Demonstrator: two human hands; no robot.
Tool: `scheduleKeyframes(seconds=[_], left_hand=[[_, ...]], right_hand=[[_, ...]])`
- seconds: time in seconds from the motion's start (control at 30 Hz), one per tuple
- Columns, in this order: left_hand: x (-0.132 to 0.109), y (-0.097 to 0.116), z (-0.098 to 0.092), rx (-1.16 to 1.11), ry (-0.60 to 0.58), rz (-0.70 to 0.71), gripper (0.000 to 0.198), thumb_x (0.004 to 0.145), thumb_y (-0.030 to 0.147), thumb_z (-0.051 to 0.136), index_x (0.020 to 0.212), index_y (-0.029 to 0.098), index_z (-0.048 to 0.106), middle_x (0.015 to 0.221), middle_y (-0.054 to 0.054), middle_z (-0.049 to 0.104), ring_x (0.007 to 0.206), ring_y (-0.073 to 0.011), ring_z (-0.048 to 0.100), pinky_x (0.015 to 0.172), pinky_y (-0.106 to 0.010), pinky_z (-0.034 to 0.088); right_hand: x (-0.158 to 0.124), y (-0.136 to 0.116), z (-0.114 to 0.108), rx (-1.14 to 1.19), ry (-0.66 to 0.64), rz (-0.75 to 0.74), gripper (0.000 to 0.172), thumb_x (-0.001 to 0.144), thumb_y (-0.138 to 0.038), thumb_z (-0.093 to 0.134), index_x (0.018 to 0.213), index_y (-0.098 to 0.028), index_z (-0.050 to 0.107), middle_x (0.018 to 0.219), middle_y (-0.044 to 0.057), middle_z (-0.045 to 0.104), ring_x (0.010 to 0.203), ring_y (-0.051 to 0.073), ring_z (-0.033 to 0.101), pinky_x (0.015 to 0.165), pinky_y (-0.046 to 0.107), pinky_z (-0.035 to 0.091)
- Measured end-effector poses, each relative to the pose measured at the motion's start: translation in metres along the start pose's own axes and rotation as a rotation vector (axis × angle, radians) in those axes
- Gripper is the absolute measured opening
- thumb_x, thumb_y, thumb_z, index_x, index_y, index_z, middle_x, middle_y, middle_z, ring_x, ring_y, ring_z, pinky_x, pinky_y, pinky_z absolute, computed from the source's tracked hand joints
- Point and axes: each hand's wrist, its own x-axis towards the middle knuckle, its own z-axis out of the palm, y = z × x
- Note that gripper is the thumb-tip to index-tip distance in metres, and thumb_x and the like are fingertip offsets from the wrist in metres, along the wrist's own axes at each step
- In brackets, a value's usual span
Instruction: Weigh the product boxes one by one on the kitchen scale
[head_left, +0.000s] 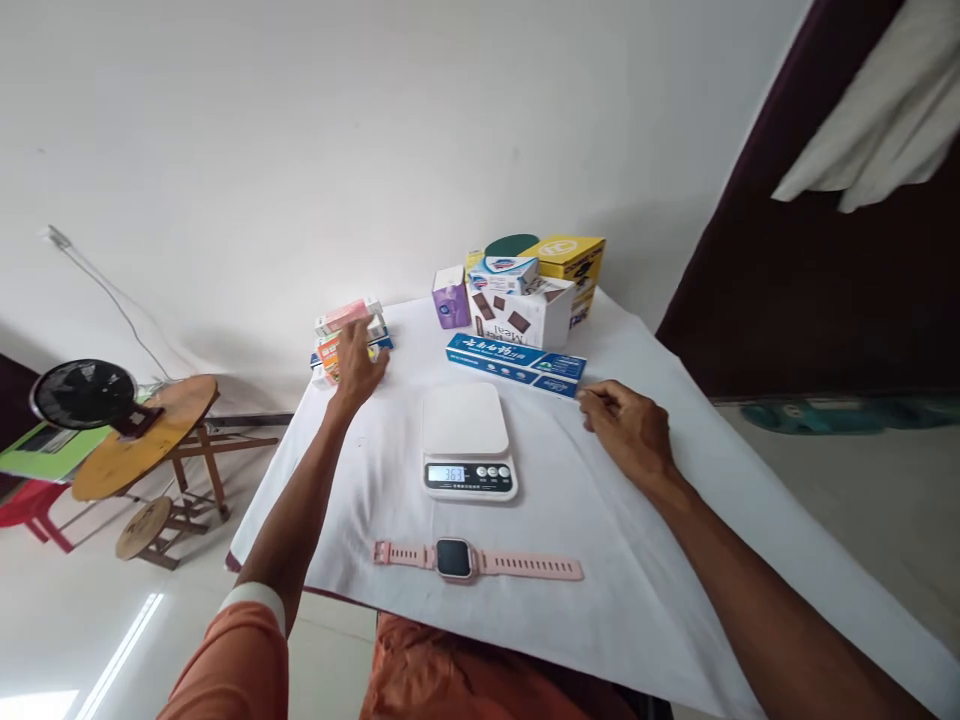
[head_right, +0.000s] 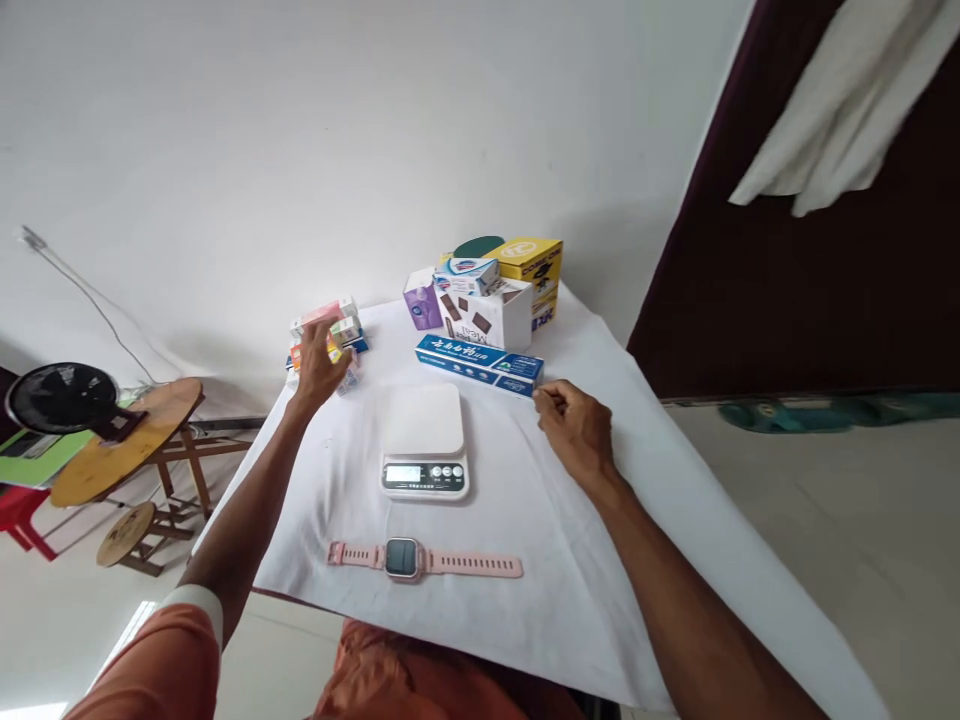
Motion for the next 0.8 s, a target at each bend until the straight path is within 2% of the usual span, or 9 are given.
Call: scheduleKeyframes(seconds=[0.07, 0.13, 0.23, 0.33, 0.47, 0.53, 0.63, 0.8], left_hand=[[-0.015, -0.025, -0.012, 0.074, 0.106, -0.211, 0.056, 0.083, 0.023, 0.072, 0.136, 0.019, 0.055, 0.135, -0.018, 0.058, 0.130, -0.0360, 0.054, 0.113, -0.053, 0.044], [-0.025, -0.041, -0.015, 0.105, 0.156, -0.358, 0.050, 0.085, 0.033, 0.075, 0.129, 0.020, 0.056, 0.128, -0.016, 0.061, 0.125, -0.0359, 0.057, 0.109, -0.053, 0.046], [-0.034, -0.043, -0.005, 0.100, 0.123, -0.456, 0.053, 0.086, 0.049, 0.076, 0.126, 0.021, 0.055, 0.124, -0.016, 0.061, 0.120, -0.0360, 0.060, 0.104, -0.052, 0.049], [-0.036, -0.033, 0.014, 0.130, 0.036, -0.451, 0.066, 0.085, 0.056, 0.076, 0.133, 0.018, 0.052, 0.131, -0.020, 0.058, 0.124, -0.0392, 0.058, 0.102, -0.052, 0.049], [-0.033, -0.027, 0.027, 0.265, -0.046, -0.368, 0.048, 0.088, 0.040, 0.072, 0.128, 0.018, 0.057, 0.130, -0.021, 0.057, 0.125, -0.0407, 0.058, 0.103, -0.053, 0.047], [-0.033, -0.030, 0.027, 0.288, -0.077, -0.330, 0.042, 0.089, 0.032, 0.069, 0.127, 0.018, 0.058, 0.129, -0.020, 0.058, 0.123, -0.0397, 0.059, 0.103, -0.052, 0.047], [-0.034, -0.036, 0.022, 0.240, -0.091, -0.292, 0.045, 0.086, 0.026, 0.070, 0.129, 0.018, 0.058, 0.129, -0.019, 0.059, 0.123, -0.0385, 0.059, 0.105, -0.052, 0.047], [-0.032, -0.036, 0.007, 0.083, -0.056, -0.308, 0.032, 0.081, 0.023, 0.072, 0.112, 0.021, 0.065, 0.118, -0.014, 0.063, 0.112, -0.0333, 0.064, 0.099, -0.049, 0.054]], right_hand=[[-0.002, -0.003, -0.001, -0.003, 0.002, 0.011, 0.023, 0.079, -0.045, 0.057, 0.081, -0.024, 0.065, 0.074, 0.004, 0.073, 0.061, 0.022, 0.069, 0.073, 0.038, 0.052], [-0.005, -0.006, -0.002, -0.002, 0.007, 0.018, 0.023, 0.079, -0.046, 0.058, 0.080, -0.024, 0.065, 0.075, 0.004, 0.073, 0.061, 0.023, 0.070, 0.073, 0.039, 0.053], [-0.008, -0.009, -0.003, -0.024, 0.010, 0.021, 0.023, 0.080, -0.047, 0.058, 0.080, -0.025, 0.065, 0.072, 0.003, 0.072, 0.062, 0.024, 0.069, 0.073, 0.040, 0.054], [-0.008, -0.009, -0.004, -0.055, 0.000, 0.024, 0.025, 0.082, -0.049, 0.058, 0.079, -0.026, 0.065, 0.069, 0.003, 0.070, 0.062, 0.025, 0.069, 0.072, 0.041, 0.053], [-0.006, -0.006, -0.003, -0.036, -0.002, 0.035, 0.026, 0.080, -0.051, 0.059, 0.080, -0.025, 0.066, 0.068, 0.003, 0.069, 0.064, 0.026, 0.068, 0.067, 0.039, 0.052], [-0.005, -0.006, -0.003, -0.022, -0.003, 0.031, 0.027, 0.080, -0.051, 0.059, 0.080, -0.025, 0.066, 0.069, 0.003, 0.070, 0.063, 0.025, 0.068, 0.068, 0.039, 0.053], [-0.004, -0.008, -0.003, -0.009, -0.012, 0.025, 0.026, 0.080, -0.050, 0.059, 0.080, -0.025, 0.066, 0.072, 0.004, 0.072, 0.061, 0.023, 0.068, 0.071, 0.039, 0.054], [-0.003, -0.010, -0.003, 0.000, -0.014, 0.037, 0.024, 0.080, -0.046, 0.057, 0.081, -0.024, 0.065, 0.074, 0.003, 0.072, 0.061, 0.020, 0.068, 0.070, 0.035, 0.053]])
